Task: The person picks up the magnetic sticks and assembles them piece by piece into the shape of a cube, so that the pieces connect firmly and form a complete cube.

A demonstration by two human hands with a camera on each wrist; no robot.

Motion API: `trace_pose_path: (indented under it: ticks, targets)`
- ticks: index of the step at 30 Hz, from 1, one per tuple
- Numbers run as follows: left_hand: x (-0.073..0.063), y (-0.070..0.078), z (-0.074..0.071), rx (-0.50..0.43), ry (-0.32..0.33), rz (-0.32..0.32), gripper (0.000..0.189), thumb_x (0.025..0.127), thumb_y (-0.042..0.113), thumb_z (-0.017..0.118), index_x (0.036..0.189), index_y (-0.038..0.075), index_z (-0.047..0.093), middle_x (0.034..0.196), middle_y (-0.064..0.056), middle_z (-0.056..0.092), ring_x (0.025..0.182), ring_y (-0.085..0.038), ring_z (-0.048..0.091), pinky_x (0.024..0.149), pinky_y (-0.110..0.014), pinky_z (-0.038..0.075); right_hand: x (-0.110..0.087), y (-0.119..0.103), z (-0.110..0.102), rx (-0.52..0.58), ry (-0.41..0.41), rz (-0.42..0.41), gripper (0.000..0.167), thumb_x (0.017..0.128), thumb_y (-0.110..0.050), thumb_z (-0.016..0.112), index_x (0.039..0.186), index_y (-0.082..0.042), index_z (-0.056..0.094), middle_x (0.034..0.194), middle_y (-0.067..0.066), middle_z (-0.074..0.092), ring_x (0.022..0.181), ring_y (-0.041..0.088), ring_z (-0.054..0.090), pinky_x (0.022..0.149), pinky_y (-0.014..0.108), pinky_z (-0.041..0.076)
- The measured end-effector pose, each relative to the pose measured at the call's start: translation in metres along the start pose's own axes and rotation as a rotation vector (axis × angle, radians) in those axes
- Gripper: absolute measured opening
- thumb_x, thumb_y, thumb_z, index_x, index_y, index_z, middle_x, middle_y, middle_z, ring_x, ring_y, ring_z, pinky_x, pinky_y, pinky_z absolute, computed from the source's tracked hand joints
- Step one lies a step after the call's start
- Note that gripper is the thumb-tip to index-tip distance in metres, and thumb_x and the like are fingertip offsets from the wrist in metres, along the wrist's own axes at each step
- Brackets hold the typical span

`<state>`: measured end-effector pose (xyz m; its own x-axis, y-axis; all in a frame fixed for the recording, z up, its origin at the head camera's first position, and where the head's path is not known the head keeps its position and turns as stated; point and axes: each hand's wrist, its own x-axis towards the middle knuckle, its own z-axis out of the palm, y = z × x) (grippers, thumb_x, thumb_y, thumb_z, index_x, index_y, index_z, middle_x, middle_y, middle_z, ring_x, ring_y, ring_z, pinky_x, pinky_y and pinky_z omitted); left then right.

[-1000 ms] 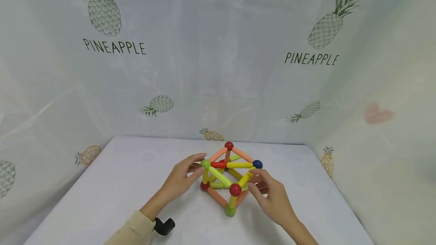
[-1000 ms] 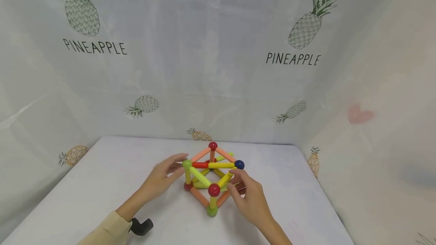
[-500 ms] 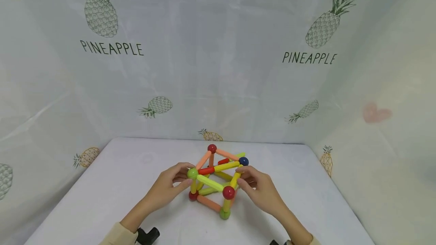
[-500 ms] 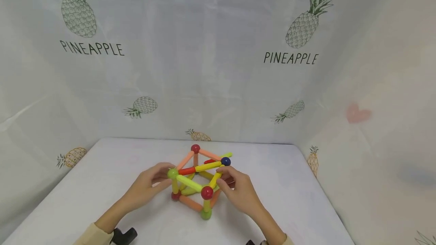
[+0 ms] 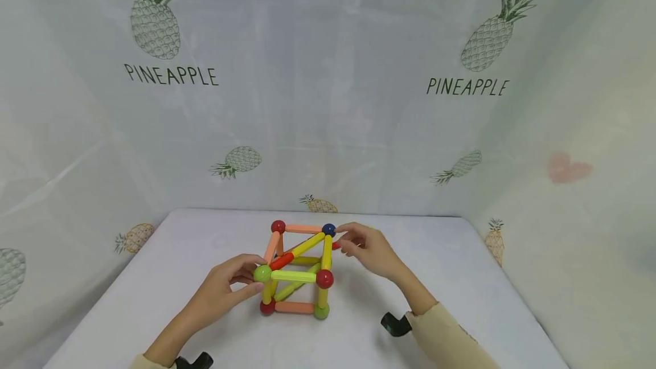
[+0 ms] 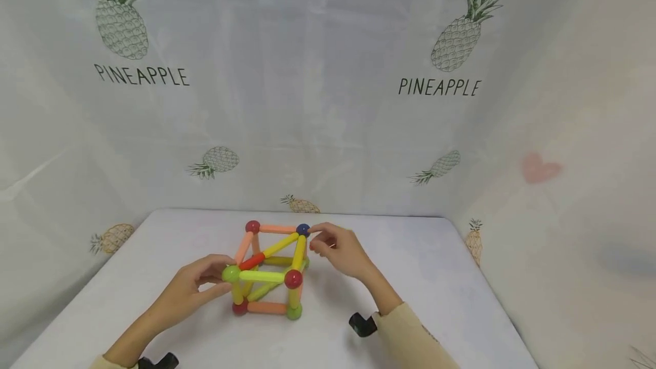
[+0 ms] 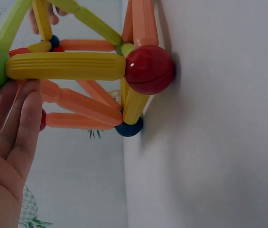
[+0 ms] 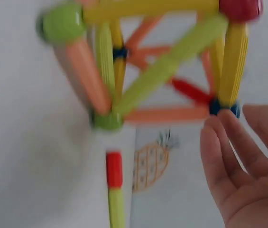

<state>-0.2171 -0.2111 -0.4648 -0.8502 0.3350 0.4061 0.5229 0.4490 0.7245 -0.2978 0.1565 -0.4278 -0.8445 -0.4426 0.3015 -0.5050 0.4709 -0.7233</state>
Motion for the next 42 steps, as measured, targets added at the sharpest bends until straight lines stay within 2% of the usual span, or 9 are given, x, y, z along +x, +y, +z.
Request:
trace_pose_path:
  ticks: [4, 6, 9, 14, 21, 25, 31, 37, 42]
  targets:
    - [-0.002, 0.0, 0.0, -0.017, 0.013, -0.012, 0.042, 0.093, 0.027, 0.084, 0.131, 0.025, 0.066, 0.107, 0.011, 0.072, 0.094, -0.008, 0.071, 0.086, -0.027, 0.062, 0.022, 0.029, -0.007, -0.236, 0.108, 0.045, 0.023, 0.101, -0.004, 0.071, 0.122, -0.012, 0.076, 0.11, 0.006, 0.077, 0.099, 0.022, 0.073, 0.087, 0.037, 0.063]
    - [-0.003, -0.001, 0.001, -0.023, 0.018, -0.006, 0.041, 0.094, 0.025, 0.084, 0.13, 0.025, 0.065, 0.106, 0.011, 0.072, 0.093, -0.008, 0.071, 0.086, -0.028, 0.062, 0.032, 0.045, -0.005, -0.344, 0.062, 0.067, 0.025, 0.099, -0.001, 0.072, 0.122, -0.01, 0.077, 0.117, 0.007, 0.077, 0.11, 0.026, 0.071, 0.097, 0.044, 0.06]
    - [-0.002, 0.0, 0.004, -0.035, 0.014, 0.016, 0.04, 0.095, 0.025, 0.083, 0.131, 0.023, 0.065, 0.106, 0.01, 0.072, 0.094, -0.009, 0.071, 0.085, -0.029, 0.063, 0.042, 0.068, 0.004, -0.472, -0.065, 0.066, 0.028, 0.098, -0.003, 0.075, 0.125, -0.01, 0.077, 0.126, 0.007, 0.075, 0.123, 0.031, 0.065, 0.109, 0.051, 0.053]
    - [0.0, 0.001, 0.01, -0.052, 0.013, 0.035, 0.041, 0.095, 0.024, 0.082, 0.132, 0.021, 0.065, 0.107, 0.01, 0.072, 0.095, -0.009, 0.071, 0.085, -0.028, 0.062, 0.051, 0.089, 0.018, -0.561, -0.159, 0.026, 0.027, 0.097, -0.008, 0.078, 0.124, -0.011, 0.079, 0.121, 0.005, 0.076, 0.12, 0.029, 0.064, 0.109, 0.048, 0.053]
    - [0.001, 0.004, 0.01, -0.039, 0.017, 0.002, 0.041, 0.094, 0.029, 0.083, 0.13, 0.024, 0.065, 0.107, 0.011, 0.072, 0.095, -0.008, 0.07, 0.086, -0.027, 0.062, 0.053, 0.095, 0.029, -0.552, -0.191, 0.017, 0.02, 0.096, -0.008, 0.079, 0.115, -0.013, 0.081, 0.102, -0.001, 0.074, 0.095, 0.016, 0.063, 0.095, 0.035, 0.059]
    - [0.002, 0.004, 0.01, -0.035, 0.016, -0.014, 0.041, 0.094, 0.031, 0.083, 0.13, 0.026, 0.065, 0.107, 0.011, 0.071, 0.096, -0.008, 0.07, 0.088, -0.026, 0.062, 0.049, 0.097, 0.029, -0.516, -0.187, 0.015, 0.016, 0.097, -0.008, 0.078, 0.113, -0.01, 0.079, 0.098, -0.001, 0.07, 0.092, 0.016, 0.061, 0.093, 0.036, 0.059]
    - [0.008, 0.004, 0.014, -0.038, 0.005, -0.014, 0.042, 0.093, 0.024, 0.084, 0.13, 0.028, 0.064, 0.106, 0.011, 0.071, 0.095, -0.008, 0.07, 0.088, -0.029, 0.062, 0.04, 0.097, 0.024, -0.461, -0.181, 0.082, 0.017, 0.102, -0.014, 0.073, 0.118, -0.008, 0.074, 0.105, 0.0, 0.071, 0.096, 0.017, 0.061, 0.097, 0.04, 0.058]
    - [0.012, 0.007, 0.021, -0.044, 0.011, -0.017, 0.042, 0.093, 0.024, 0.084, 0.13, 0.027, 0.064, 0.106, 0.01, 0.071, 0.095, -0.009, 0.07, 0.088, -0.029, 0.062, 0.026, 0.086, 0.01, -0.448, -0.185, 0.103, 0.019, 0.102, -0.013, 0.073, 0.121, -0.01, 0.074, 0.11, 0.001, 0.072, 0.102, 0.019, 0.062, 0.098, 0.043, 0.058]
    - [0.013, 0.01, 0.026, -0.037, 0.029, -0.013, 0.044, 0.092, 0.019, 0.085, 0.13, 0.028, 0.065, 0.106, 0.012, 0.071, 0.095, -0.008, 0.07, 0.087, -0.029, 0.062, 0.004, 0.057, -0.017, -0.432, -0.113, 0.037, 0.017, 0.099, -0.011, 0.076, 0.116, -0.012, 0.077, 0.098, -0.006, 0.071, 0.09, 0.013, 0.062, 0.085, 0.035, 0.058]
